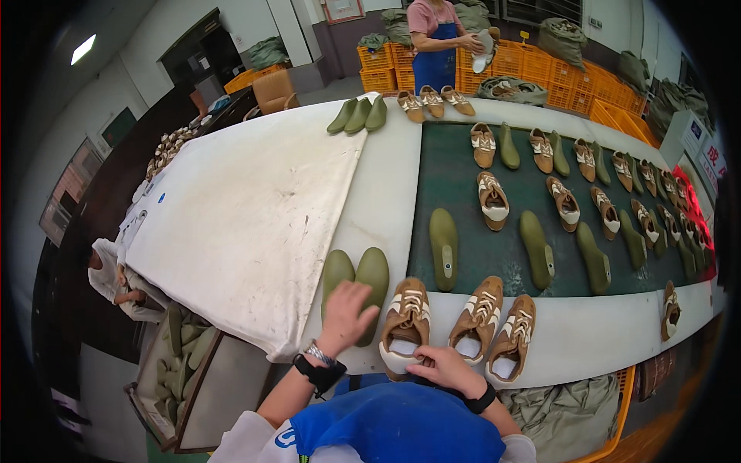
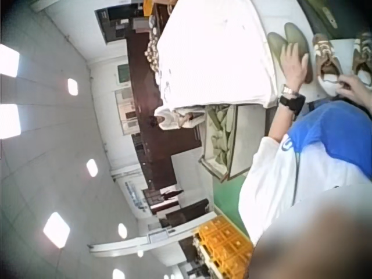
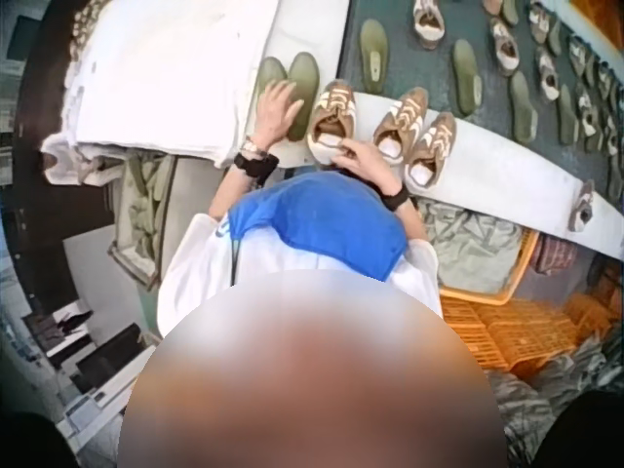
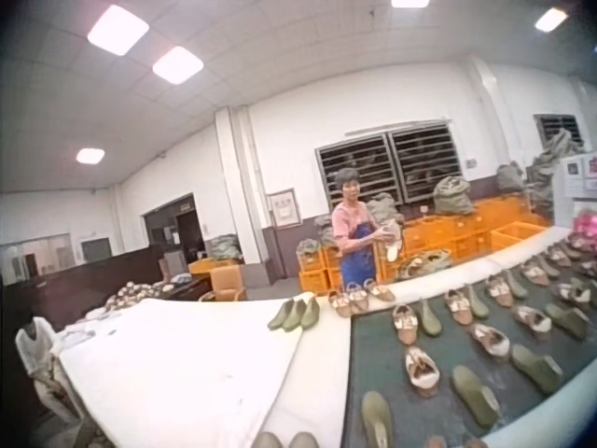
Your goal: The person inserts green shoe lasts into brown and white sneakers on a factory table, then places the assembled shoes into a large green sack. The person repeats this process with multiple pairs of shoes throughout the clip.
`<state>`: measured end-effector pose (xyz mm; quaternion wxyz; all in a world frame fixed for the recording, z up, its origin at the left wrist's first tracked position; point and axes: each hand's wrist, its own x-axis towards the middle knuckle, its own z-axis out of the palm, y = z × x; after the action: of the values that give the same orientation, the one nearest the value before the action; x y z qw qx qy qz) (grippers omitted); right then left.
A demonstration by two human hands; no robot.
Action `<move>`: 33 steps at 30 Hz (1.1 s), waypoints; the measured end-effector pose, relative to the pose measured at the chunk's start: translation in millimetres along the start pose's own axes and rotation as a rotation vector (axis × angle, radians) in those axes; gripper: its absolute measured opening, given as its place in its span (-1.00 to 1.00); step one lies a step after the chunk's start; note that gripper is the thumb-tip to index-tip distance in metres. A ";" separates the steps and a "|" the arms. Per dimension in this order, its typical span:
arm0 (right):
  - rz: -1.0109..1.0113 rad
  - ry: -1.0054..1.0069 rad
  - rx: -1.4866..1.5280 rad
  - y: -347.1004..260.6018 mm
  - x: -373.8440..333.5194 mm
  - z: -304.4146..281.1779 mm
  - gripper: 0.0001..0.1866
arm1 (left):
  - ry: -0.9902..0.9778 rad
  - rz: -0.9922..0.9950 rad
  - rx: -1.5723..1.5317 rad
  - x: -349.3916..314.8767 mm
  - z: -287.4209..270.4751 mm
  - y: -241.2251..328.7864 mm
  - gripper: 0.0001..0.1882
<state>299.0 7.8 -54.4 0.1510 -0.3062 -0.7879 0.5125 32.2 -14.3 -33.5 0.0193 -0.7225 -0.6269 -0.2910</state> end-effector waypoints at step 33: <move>-0.043 0.026 -0.074 10.6 10.7 4.3 -0.55 | 0.098 -0.354 0.145 -43.7 45.0 -63.0 -0.61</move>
<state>291.9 14.5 -66.6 0.1609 -0.3011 -0.8108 0.4756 -9.7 -22.3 -111.4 0.0503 -0.5826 -0.7619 -0.2786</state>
